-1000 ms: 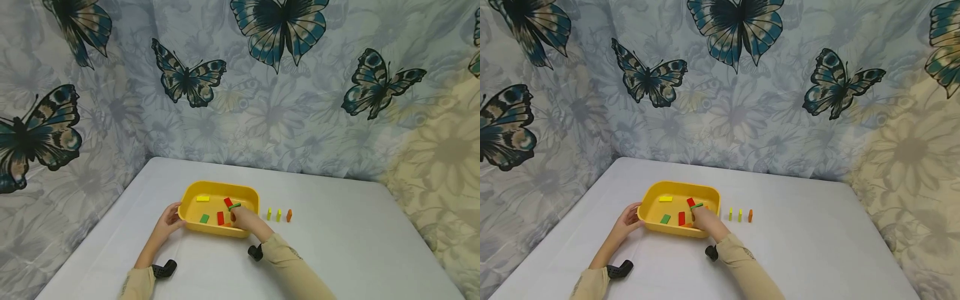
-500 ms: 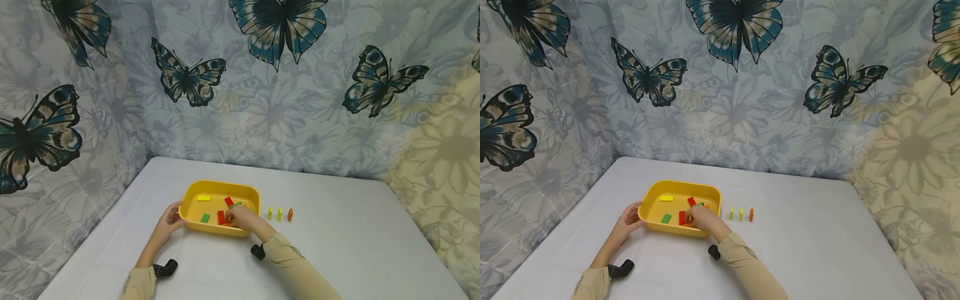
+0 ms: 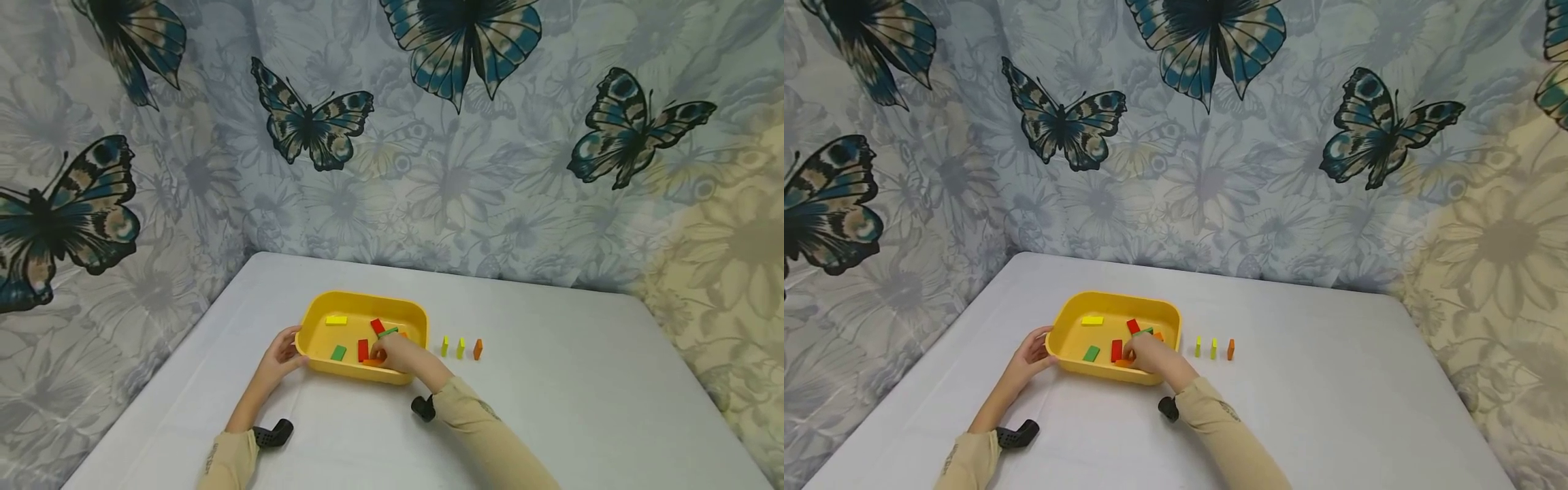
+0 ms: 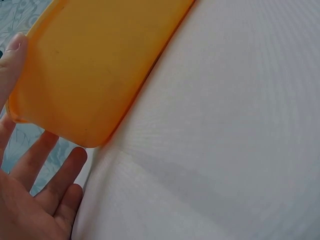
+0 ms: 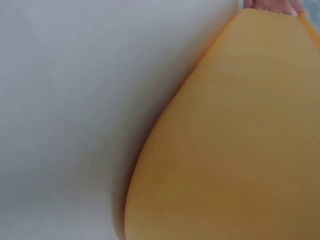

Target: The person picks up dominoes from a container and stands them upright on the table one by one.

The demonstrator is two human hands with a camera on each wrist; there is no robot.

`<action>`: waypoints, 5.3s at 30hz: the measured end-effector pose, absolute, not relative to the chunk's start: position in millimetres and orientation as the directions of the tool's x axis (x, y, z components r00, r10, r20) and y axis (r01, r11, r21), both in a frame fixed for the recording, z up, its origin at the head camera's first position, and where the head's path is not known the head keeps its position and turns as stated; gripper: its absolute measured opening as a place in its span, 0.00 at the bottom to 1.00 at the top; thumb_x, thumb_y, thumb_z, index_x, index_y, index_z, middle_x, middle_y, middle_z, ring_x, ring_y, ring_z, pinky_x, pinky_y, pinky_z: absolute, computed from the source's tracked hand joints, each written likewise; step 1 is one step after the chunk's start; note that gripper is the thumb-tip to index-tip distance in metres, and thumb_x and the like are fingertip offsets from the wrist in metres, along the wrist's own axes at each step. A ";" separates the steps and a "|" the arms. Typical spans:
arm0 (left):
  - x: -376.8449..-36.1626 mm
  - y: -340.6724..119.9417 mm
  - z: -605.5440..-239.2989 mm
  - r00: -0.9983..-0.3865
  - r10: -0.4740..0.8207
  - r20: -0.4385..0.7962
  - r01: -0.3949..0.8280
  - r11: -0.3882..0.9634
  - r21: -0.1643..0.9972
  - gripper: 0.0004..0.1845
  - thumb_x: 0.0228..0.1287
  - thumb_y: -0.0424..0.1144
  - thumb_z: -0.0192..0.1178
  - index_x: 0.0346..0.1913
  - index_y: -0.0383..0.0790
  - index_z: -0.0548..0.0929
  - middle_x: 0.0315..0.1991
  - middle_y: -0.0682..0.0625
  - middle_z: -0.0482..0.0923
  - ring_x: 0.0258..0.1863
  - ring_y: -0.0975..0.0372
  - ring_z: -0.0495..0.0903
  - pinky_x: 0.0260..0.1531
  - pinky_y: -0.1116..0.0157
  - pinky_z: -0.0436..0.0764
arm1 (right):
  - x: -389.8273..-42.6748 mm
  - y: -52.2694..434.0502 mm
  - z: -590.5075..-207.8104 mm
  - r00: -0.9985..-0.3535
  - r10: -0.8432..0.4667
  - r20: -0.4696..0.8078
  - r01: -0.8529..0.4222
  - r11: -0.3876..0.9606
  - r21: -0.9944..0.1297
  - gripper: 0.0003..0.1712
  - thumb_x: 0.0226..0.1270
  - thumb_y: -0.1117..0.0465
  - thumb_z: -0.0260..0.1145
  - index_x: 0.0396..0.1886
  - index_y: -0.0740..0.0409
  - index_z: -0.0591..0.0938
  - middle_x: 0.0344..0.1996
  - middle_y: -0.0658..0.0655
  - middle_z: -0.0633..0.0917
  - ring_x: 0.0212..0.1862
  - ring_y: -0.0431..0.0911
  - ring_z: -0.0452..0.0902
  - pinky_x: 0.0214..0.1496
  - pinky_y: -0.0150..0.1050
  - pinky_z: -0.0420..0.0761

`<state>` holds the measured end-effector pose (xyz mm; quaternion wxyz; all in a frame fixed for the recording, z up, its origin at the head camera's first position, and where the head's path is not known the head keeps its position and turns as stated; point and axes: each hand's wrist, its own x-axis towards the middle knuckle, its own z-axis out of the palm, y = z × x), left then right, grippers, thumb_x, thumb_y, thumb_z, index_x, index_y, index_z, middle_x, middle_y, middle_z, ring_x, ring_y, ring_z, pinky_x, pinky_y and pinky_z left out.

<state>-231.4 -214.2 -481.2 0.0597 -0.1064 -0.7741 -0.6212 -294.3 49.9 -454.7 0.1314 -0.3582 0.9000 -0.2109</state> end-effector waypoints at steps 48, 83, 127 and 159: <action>-223.6 -206.4 -482.9 -0.980 0.080 0.180 0.194 0.225 0.955 0.32 0.54 0.25 0.60 0.62 0.29 0.59 0.58 0.32 0.63 0.49 0.45 0.67 0.45 0.69 0.68 | -283.2 271.0 -484.4 -0.929 -0.291 0.230 -0.355 0.515 -0.781 0.20 0.50 0.78 0.64 0.45 0.73 0.73 0.36 0.65 0.79 0.39 0.58 0.77 0.38 0.40 0.77; -229.8 -212.6 -481.8 -0.971 0.104 0.213 0.230 0.200 0.952 0.32 0.54 0.25 0.60 0.62 0.28 0.59 0.58 0.32 0.63 0.50 0.42 0.66 0.48 0.65 0.67 | -280.7 257.5 -460.4 -0.945 -0.200 0.258 -0.327 0.592 -0.737 0.27 0.52 0.60 0.70 0.48 0.69 0.72 0.44 0.68 0.76 0.45 0.59 0.73 0.43 0.51 0.74; -231.4 -213.0 -478.1 -0.981 0.079 0.179 0.193 0.229 0.954 0.32 0.54 0.26 0.61 0.61 0.30 0.60 0.59 0.34 0.63 0.49 0.44 0.67 0.50 0.54 0.65 | -314.9 67.8 -456.1 -0.794 -0.606 0.046 -0.606 0.785 -0.132 0.08 0.51 0.72 0.65 0.28 0.55 0.81 0.24 0.50 0.75 0.27 0.43 0.69 0.30 0.34 0.74; -229.9 -209.9 -479.0 -0.985 0.081 0.153 0.168 0.240 0.956 0.32 0.55 0.28 0.61 0.63 0.33 0.60 0.59 0.35 0.63 0.50 0.46 0.67 0.50 0.54 0.65 | -304.8 101.1 -442.2 -0.714 -0.615 0.335 -0.591 0.273 -0.759 0.14 0.54 0.72 0.65 0.41 0.64 0.77 0.33 0.57 0.81 0.37 0.50 0.76 0.39 0.47 0.76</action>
